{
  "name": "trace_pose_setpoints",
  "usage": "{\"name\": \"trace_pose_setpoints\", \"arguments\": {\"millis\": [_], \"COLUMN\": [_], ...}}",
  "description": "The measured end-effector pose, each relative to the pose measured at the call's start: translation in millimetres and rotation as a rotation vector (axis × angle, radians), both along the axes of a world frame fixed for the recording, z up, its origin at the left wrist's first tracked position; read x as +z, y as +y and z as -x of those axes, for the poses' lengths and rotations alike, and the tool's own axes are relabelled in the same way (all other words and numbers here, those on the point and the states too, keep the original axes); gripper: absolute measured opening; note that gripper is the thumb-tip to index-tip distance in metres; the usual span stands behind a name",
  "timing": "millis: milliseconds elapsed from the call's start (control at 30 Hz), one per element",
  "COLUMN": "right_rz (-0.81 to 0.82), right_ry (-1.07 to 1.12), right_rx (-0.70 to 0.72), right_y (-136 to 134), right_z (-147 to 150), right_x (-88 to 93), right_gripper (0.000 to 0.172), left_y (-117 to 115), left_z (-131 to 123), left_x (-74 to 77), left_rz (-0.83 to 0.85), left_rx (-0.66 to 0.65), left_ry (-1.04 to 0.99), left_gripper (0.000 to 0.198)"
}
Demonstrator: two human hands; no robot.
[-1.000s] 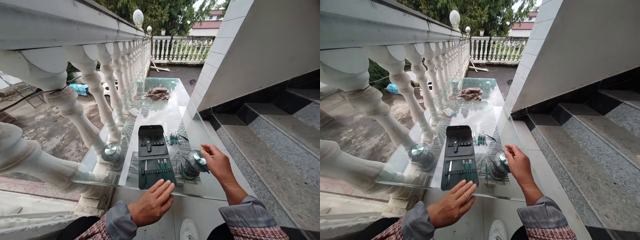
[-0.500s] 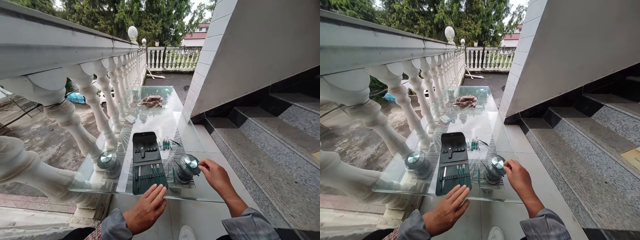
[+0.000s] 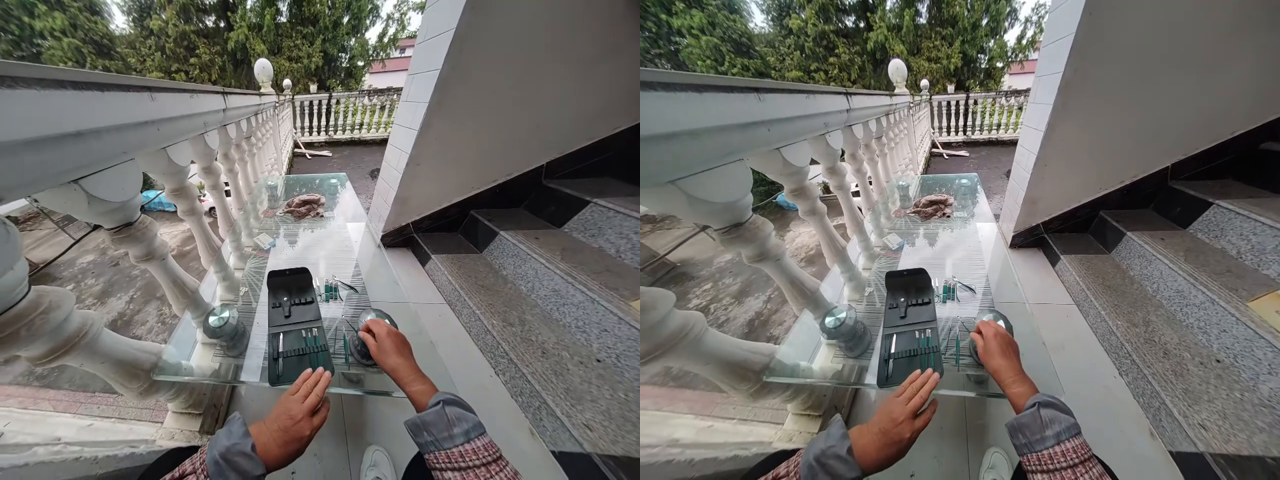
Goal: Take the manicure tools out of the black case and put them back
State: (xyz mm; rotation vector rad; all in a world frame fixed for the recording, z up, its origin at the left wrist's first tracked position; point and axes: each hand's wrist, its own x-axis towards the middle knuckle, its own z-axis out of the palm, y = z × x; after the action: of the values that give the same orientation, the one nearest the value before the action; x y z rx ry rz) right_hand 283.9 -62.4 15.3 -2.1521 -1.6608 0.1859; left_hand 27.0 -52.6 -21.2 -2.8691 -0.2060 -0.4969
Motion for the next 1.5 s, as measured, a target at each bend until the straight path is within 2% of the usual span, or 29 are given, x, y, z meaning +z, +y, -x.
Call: {"name": "trace_pose_setpoints", "arguments": {"millis": [200,433,667,900,1067,1267,1400,1500], "right_rz": [0.075,0.283,0.326,0.323,0.287,0.133,-0.009,-0.038], "right_ry": [-0.118,-0.209,-0.362,-0.348,-0.244,-0.050,0.395,0.778], "right_rx": [-0.018,0.005,0.036,0.075,0.067,-0.003,-0.049,-0.012], "right_y": [13.0,20.1,20.7,21.4,22.5,25.3,30.4,34.9], "right_z": [9.9,12.1,17.5,16.3,12.7,3.2,4.5,15.9], "right_x": [0.0,4.6,2.8,1.6,0.5,-5.3,-4.7,-3.0], "right_gripper": [0.013,0.014,0.015,0.017,0.017,0.015,0.013,0.035], "left_y": [1.8,4.4,5.6,6.5,7.1,7.6,7.6,7.5], "left_z": [3.8,5.7,5.5,4.2,4.2,3.2,2.2,2.0], "left_x": [-1.4,2.5,-6.1,-6.5,-8.3,-10.9,-10.6,-9.9], "left_rz": [0.029,0.041,0.011,0.005,-0.003,-0.008,0.002,-0.003], "left_rx": [0.000,-0.035,-0.036,-0.036,-0.041,-0.038,-0.032,-0.036], "left_ry": [0.010,0.030,-0.059,-0.054,-0.059,-0.068,-0.066,-0.074], "left_gripper": [0.020,0.022,0.019,0.019,0.020,0.020,0.020,0.020]}}
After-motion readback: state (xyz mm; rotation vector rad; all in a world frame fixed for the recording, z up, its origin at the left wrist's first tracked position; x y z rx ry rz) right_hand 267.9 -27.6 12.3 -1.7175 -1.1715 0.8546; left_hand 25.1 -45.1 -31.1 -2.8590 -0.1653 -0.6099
